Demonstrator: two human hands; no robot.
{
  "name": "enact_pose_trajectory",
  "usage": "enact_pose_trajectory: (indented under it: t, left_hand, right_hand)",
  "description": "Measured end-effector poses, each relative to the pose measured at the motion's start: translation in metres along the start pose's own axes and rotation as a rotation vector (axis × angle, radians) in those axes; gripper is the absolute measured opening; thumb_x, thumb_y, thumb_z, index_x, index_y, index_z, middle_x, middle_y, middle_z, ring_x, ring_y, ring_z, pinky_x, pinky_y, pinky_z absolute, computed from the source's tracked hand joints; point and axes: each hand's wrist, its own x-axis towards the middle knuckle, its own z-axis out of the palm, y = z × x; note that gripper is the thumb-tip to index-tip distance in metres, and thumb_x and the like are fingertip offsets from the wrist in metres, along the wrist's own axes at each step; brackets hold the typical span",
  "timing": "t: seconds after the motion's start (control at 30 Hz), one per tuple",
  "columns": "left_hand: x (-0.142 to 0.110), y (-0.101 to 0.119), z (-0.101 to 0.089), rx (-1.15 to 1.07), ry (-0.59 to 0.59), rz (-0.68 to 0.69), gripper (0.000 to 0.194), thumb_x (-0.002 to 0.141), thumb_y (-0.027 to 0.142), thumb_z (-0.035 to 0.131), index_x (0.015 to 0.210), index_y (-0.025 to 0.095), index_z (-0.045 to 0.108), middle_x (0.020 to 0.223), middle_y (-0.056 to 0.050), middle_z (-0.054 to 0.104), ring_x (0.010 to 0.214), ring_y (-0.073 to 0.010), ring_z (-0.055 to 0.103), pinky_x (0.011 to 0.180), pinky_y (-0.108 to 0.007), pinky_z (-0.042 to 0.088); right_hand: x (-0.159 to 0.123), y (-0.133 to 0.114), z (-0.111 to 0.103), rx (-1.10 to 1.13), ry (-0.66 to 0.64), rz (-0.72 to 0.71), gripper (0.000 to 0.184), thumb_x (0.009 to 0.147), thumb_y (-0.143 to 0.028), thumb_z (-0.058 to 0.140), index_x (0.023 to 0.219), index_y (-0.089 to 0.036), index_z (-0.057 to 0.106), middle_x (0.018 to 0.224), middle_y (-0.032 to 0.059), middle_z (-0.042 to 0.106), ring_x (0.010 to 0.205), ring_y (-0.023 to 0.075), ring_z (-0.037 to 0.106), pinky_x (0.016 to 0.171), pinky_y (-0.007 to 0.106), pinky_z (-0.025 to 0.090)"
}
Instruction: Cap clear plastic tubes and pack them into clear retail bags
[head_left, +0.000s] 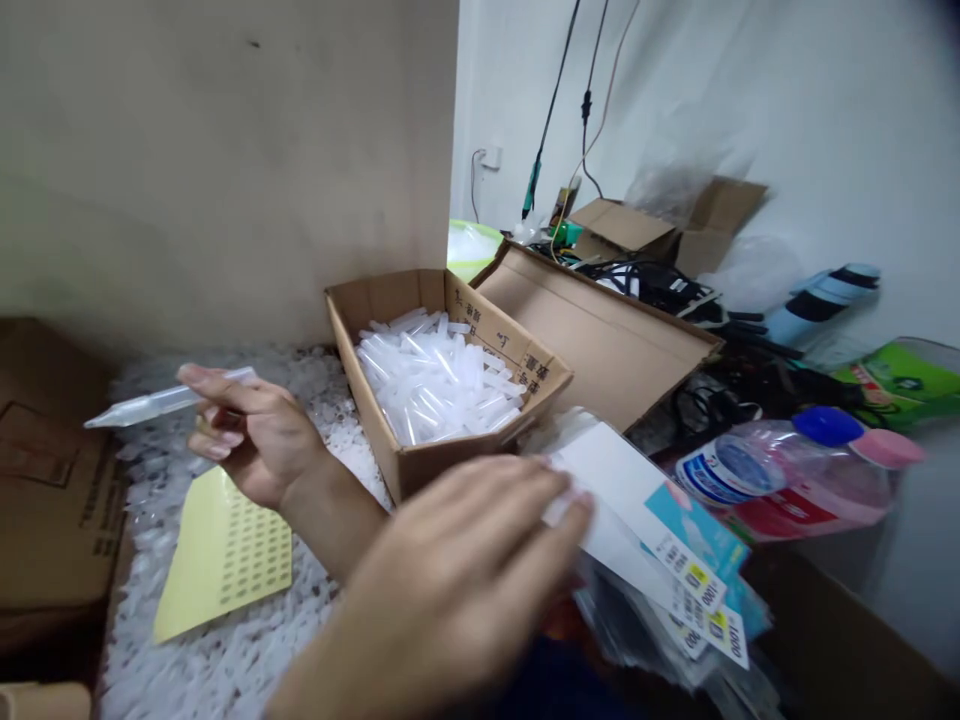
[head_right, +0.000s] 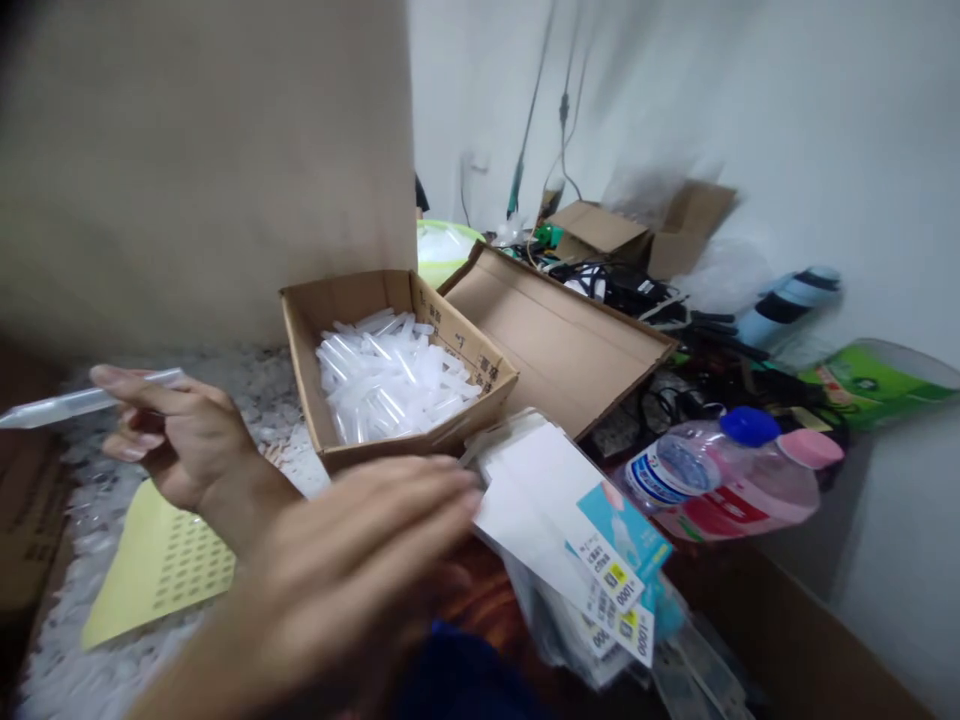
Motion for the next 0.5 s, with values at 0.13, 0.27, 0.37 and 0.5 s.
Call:
enact_pose_trajectory:
  t: [0.13, 0.27, 0.37, 0.5]
  left_hand:
    - [0.013, 0.022, 0.06, 0.197, -0.109, 0.163, 0.027, 0.106, 0.013, 0.05, 0.126, 0.005, 0.066, 0.115, -0.008, 0.077, 0.107, -0.0207, 0.071, 0.104, -0.039, 0.056]
    - [0.008, 0.015, 0.063, 0.133, -0.088, 0.157, 0.024, 0.107, 0.016, 0.049, 0.122, 0.008, 0.067, 0.104, -0.004, 0.078, 0.094, -0.0183, 0.071, 0.093, -0.036, 0.056]
    - [0.016, 0.015, 0.06, 0.052, -0.145, 0.116, 0.032, 0.109, 0.021, 0.046, 0.136, 0.01, 0.059, 0.135, -0.006, 0.071, 0.126, -0.0201, 0.063, 0.106, -0.035, 0.05]
    - [0.033, 0.012, 0.077, 0.024, -0.307, 0.127, 0.058, 0.108, 0.049, 0.047, 0.146, 0.005, 0.049, 0.145, -0.012, 0.064, 0.137, -0.0239, 0.057, 0.118, -0.041, 0.042]
  right_hand:
    - [-0.009, -0.008, 0.003, 0.142, -0.105, 0.042, 0.038, 0.048, -0.035, 0.09, 0.071, -0.021, 0.063, 0.045, -0.0135, 0.047, 0.043, 0.0064, 0.021, 0.047, 0.024, 0.016]
    - [-0.016, -0.014, -0.002, 0.162, -0.122, 0.049, 0.039, 0.043, -0.029, 0.091, 0.073, -0.02, 0.067, 0.045, -0.0129, 0.047, 0.044, 0.0068, 0.022, 0.046, 0.025, 0.015]
    - [-0.019, -0.018, -0.006, 0.157, -0.108, 0.054, 0.036, 0.044, -0.025, 0.09, 0.072, -0.018, 0.069, 0.044, -0.0121, 0.047, 0.044, 0.0066, 0.022, 0.045, 0.026, 0.013]
    - [-0.018, -0.019, -0.011, 0.155, -0.074, 0.05, 0.027, 0.052, -0.024, 0.088, 0.07, -0.019, 0.069, 0.05, -0.0096, 0.051, 0.048, 0.0067, 0.026, 0.046, 0.024, 0.012]
